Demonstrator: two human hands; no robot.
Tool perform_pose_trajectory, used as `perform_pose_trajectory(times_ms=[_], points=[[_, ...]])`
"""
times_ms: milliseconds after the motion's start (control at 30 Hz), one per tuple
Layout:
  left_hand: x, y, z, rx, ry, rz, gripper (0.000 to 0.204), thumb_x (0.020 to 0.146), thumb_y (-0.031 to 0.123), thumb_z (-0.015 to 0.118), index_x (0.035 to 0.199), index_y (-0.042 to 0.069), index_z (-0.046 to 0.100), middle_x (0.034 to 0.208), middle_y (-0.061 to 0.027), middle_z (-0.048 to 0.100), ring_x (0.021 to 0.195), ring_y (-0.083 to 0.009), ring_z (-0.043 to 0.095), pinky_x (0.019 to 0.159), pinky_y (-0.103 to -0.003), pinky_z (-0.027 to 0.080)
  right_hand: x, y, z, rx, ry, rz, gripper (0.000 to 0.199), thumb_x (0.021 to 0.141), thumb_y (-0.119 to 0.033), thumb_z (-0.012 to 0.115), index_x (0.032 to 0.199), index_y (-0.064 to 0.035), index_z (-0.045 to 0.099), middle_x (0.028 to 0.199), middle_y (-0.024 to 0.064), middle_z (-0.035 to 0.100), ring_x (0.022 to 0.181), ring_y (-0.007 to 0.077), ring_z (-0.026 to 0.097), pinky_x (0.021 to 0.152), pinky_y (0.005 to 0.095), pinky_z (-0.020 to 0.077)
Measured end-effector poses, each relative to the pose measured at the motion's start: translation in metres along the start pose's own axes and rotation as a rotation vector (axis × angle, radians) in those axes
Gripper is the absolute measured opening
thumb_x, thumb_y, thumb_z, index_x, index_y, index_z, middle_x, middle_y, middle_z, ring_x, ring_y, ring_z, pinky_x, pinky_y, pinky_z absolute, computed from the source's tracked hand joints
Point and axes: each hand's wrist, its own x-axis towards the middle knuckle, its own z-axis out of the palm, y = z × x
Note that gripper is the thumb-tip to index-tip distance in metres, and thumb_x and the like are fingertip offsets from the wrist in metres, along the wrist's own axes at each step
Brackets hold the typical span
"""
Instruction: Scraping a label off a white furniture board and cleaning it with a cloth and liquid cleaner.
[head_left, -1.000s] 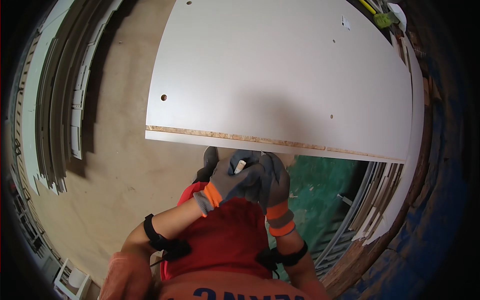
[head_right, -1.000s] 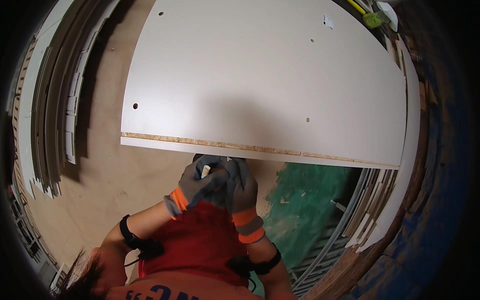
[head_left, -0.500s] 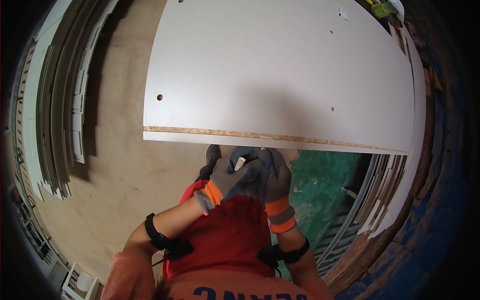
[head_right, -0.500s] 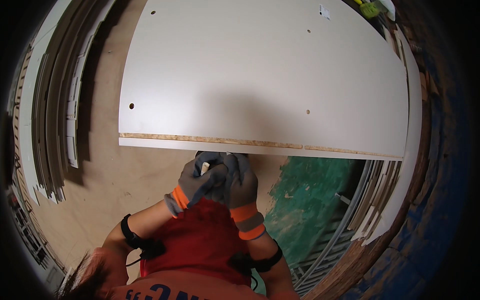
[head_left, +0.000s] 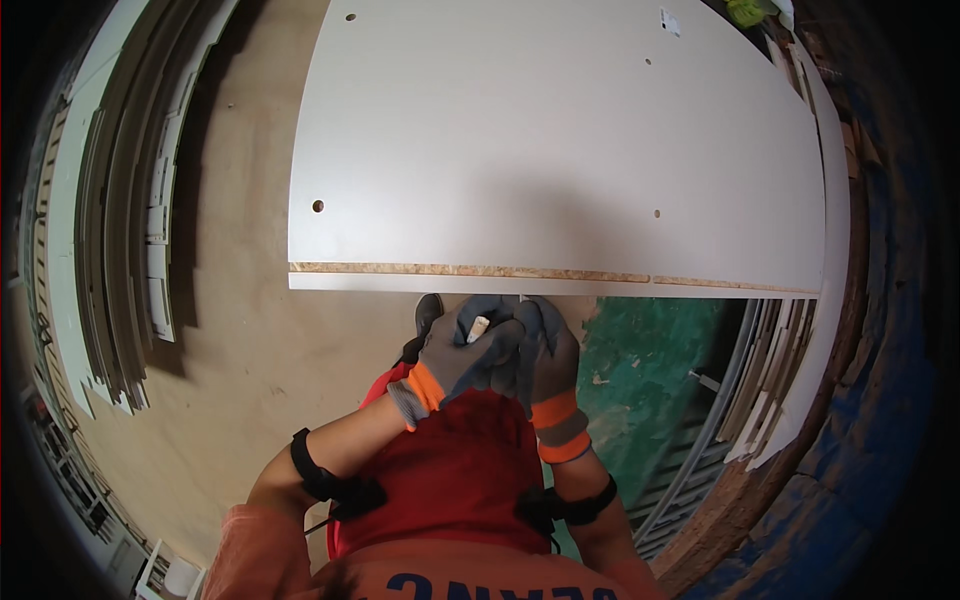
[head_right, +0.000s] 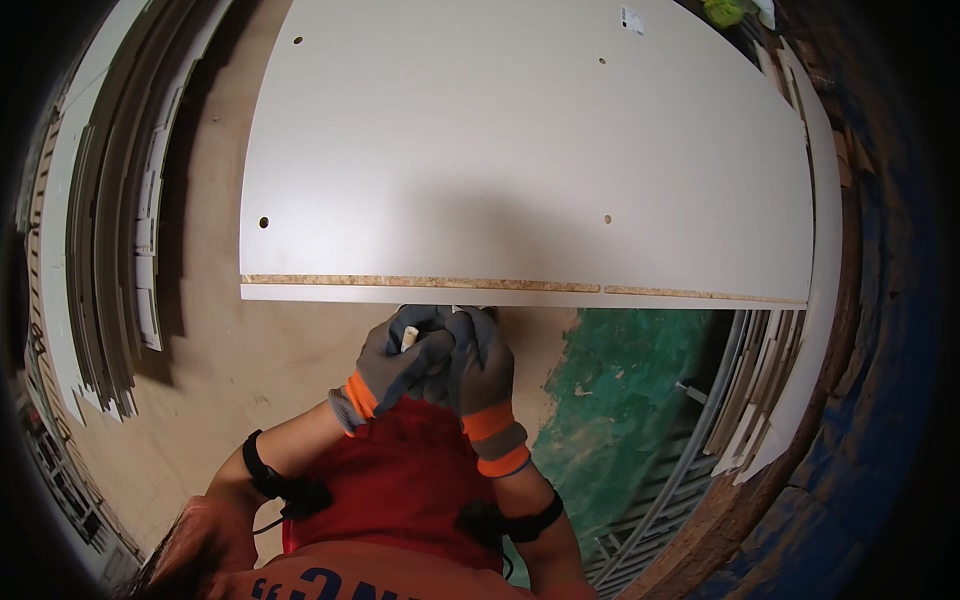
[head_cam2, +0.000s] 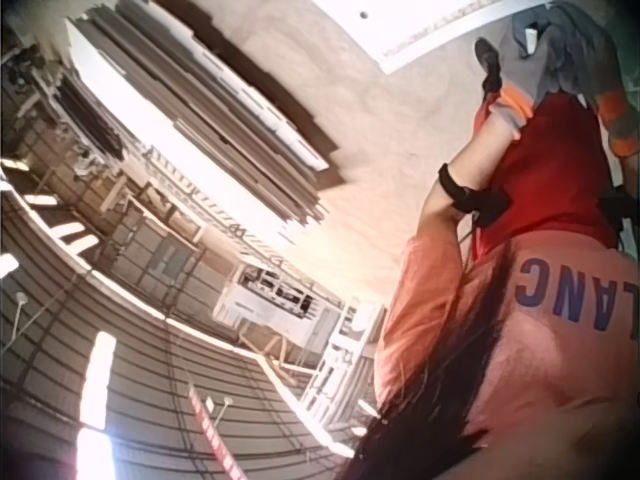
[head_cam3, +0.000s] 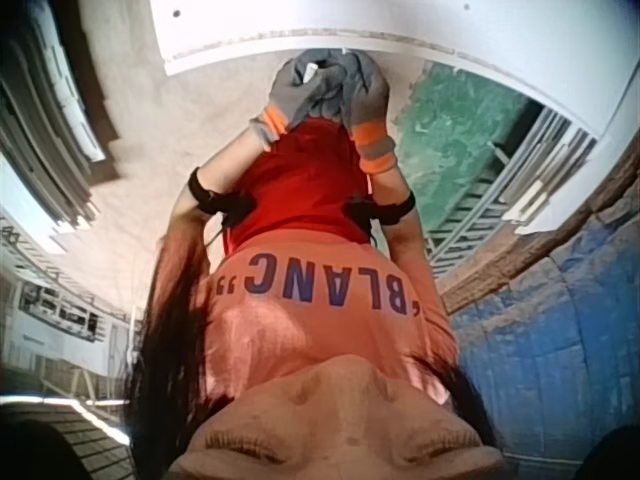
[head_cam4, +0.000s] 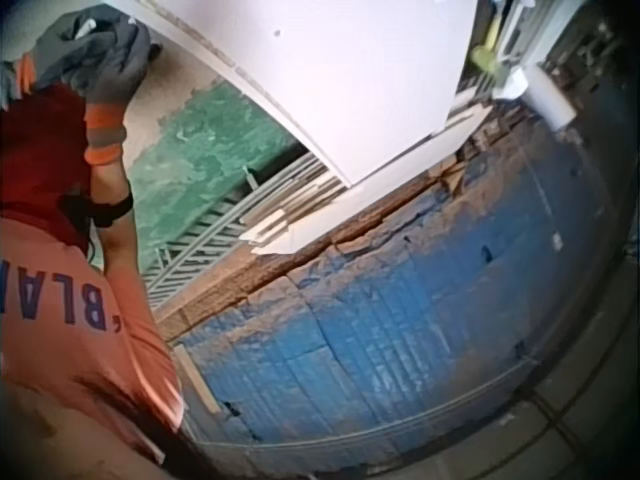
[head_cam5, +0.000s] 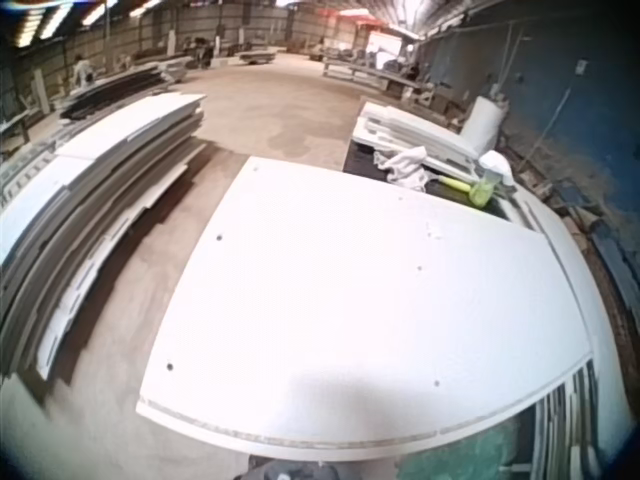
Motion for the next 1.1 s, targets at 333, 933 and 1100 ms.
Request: perform_pose_trajectory(times_ms=[333,933,1100], points=[[0.002,0.005,-0.003,0.045,-0.054,0.083,0.028,0.093,0.015,0.059,0.117,0.002,0.055,0.096,-0.0033,0.063,0.082,-0.0077,0.059,0.072,-0.023,0.051,0.0,0.016,0.006,-0.213,0.003,-0.374,0.051,0.081,-0.028,0.063,0.118,0.0045,0.052,0.101,0.015,0.061,0.087,0.0291,0.065,0.078,0.0341,0.0549],[0.002,0.013,-0.006,0.104,-0.079,-0.012,0.027,0.094,0.017,0.057,0.116,0.001,0.056,0.096,-0.0025,0.062,0.085,-0.0076,0.058,0.075,-0.023,0.05,0.004,-0.005,0.0,-0.199,-0.07,-0.525,0.039,0.082,-0.016,0.06,0.116,0.001,0.052,0.096,0.0153,0.063,0.081,0.03,0.066,0.071,0.0354,0.0553],[0.001,0.013,-0.006,0.054,-0.082,0.01,0.029,0.096,0.022,0.055,0.115,0.001,0.057,0.09,-0.001,0.061,0.076,-0.006,0.057,0.066,-0.021,0.049,0.005,-0.007,-0.002,-0.253,-0.084,-0.554,0.033,0.086,-0.016,0.058,0.114,0.0004,0.052,0.096,0.0147,0.063,0.082,0.0288,0.066,0.071,0.0348,0.0546]])
